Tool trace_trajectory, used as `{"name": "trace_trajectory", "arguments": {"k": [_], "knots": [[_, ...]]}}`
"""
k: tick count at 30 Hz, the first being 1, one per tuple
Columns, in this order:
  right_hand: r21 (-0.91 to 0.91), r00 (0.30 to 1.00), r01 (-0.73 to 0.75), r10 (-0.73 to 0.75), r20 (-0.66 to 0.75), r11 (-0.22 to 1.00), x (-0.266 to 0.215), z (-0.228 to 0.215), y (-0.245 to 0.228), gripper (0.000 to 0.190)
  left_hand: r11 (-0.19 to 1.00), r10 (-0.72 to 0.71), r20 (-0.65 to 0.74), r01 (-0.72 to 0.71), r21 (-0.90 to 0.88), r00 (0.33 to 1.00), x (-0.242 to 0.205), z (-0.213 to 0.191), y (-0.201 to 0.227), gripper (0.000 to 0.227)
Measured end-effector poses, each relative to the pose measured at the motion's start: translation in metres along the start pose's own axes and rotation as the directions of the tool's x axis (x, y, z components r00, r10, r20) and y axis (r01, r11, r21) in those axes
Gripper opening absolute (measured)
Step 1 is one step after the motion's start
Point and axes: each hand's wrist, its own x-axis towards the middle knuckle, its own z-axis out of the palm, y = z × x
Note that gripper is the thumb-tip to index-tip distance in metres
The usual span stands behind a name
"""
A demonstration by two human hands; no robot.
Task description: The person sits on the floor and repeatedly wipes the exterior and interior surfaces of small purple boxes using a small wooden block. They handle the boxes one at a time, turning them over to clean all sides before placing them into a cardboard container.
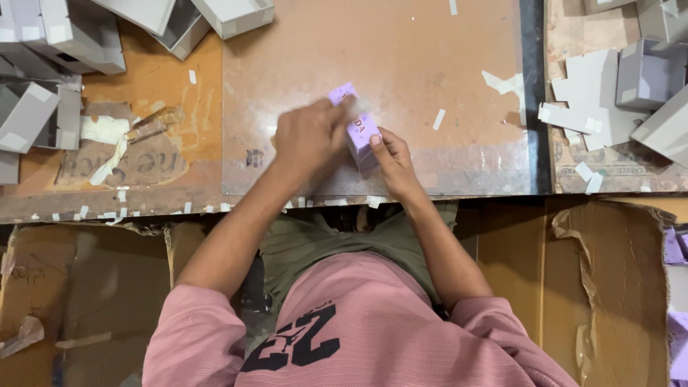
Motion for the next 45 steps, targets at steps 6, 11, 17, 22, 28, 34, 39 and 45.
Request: {"name": "trace_trajectory", "arguments": {"k": [6, 11, 17, 22, 28, 34, 39, 45], "knots": [[0.549, 0.98, -0.066, 0.157, -0.12, 0.833, -0.006, -0.008, -0.002, 0.054, 0.973, -0.201, -0.05, 0.193, -0.128, 0.978, 0.023, -0.004, -0.046, 0.015], [-0.546, 0.949, -0.085, -0.099, -0.299, 0.834, -0.035, -0.022, -0.01, 0.094, 0.941, -0.097, -0.085, 0.064, -0.333, 0.992, -0.01, 0.026, -0.053, 0.008], [-0.818, 0.987, 0.054, -0.152, -0.041, 0.573, -0.032, -0.025, -0.006, 0.153, 0.998, -0.047, 0.03, 0.047, -0.031, 0.998, -0.004, 0.074, -0.037, 0.01], [-0.828, 0.971, 0.009, -0.202, -0.126, 0.561, -0.015, -0.023, 0.008, 0.154, 0.977, 0.143, 0.087, -0.155, 0.149, 0.986, 0.0, 0.114, -0.012, 0.017], [-0.785, 0.967, -0.125, -0.104, -0.234, 0.607, -0.023, -0.023, 0.018, 0.149, 0.957, 0.277, 0.268, -0.239, -0.164, 0.923, -0.022, 0.112, 0.031, 0.021], [-0.861, 0.97, -0.019, -0.198, -0.138, 0.509, -0.022, -0.022, 0.013, 0.151, 0.964, 0.267, 0.044, -0.266, -0.024, 0.963, 0.015, 0.083, -0.021, 0.017], [-0.848, 0.967, -0.033, -0.197, -0.16, 0.528, -0.016, -0.017, 0.0, 0.138, 0.893, 0.442, 0.043, -0.434, -0.12, 0.896, 0.013, 0.076, -0.049, 0.023], [-0.835, 0.964, -0.09, -0.163, -0.209, 0.542, -0.016, -0.017, 0.007, 0.125, 0.994, 0.101, 0.091, -0.105, 0.042, 0.991, -0.064, 0.079, -0.016, 0.03]]}}
